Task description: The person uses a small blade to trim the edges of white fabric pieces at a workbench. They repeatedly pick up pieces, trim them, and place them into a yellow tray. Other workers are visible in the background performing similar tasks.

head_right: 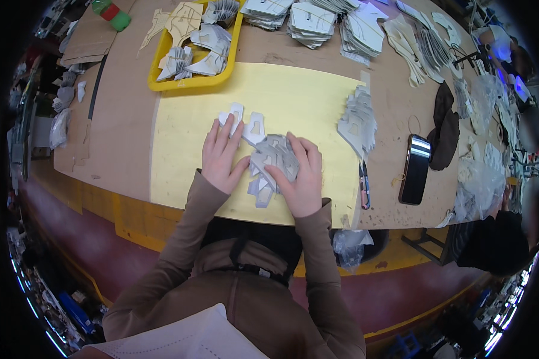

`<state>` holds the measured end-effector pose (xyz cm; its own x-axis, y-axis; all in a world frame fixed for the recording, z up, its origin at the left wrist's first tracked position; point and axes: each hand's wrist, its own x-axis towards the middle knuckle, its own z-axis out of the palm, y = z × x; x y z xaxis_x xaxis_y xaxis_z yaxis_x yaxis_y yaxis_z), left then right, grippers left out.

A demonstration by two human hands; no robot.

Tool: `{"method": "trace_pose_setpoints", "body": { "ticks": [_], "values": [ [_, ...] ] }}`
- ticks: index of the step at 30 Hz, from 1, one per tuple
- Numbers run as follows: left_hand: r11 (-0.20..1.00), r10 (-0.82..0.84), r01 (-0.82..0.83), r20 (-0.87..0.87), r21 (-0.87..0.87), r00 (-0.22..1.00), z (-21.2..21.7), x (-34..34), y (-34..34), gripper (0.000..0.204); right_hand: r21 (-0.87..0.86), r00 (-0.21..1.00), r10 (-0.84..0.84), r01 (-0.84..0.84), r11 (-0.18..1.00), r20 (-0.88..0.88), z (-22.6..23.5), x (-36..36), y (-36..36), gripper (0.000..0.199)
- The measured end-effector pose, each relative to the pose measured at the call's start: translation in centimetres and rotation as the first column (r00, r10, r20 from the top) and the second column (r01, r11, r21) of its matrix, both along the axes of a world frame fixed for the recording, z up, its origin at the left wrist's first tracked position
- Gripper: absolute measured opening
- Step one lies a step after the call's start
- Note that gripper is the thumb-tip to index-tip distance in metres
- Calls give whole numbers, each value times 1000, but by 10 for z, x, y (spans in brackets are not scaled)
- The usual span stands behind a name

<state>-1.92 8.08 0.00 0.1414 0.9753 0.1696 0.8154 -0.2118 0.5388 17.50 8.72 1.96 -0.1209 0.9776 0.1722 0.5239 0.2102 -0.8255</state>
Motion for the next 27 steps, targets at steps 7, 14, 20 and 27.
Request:
{"method": "trace_pose_setpoints", "body": {
  "ticks": [7, 14, 20, 27],
  "values": [
    [993, 21, -59, 337, 102, 941, 31, 6, -8, 43, 81, 964, -223, 236, 968, -143, -3, 10, 3, 47],
    [1000, -4, -7, 460, 23, 888, 33, 15, -20, 25, 89, 855, -407, 456, 886, -321, -5, 39, -16, 17],
    [995, 21, -63, 471, 73, 882, 42, -7, -7, 21, 280, 718, -654, 696, 661, -239, 1, 124, -53, 13],
    [999, 32, -46, 455, 20, 890, 45, -15, 14, 32, 442, 574, -792, 668, 599, 206, 39, 178, -95, 47]
  ]
}}
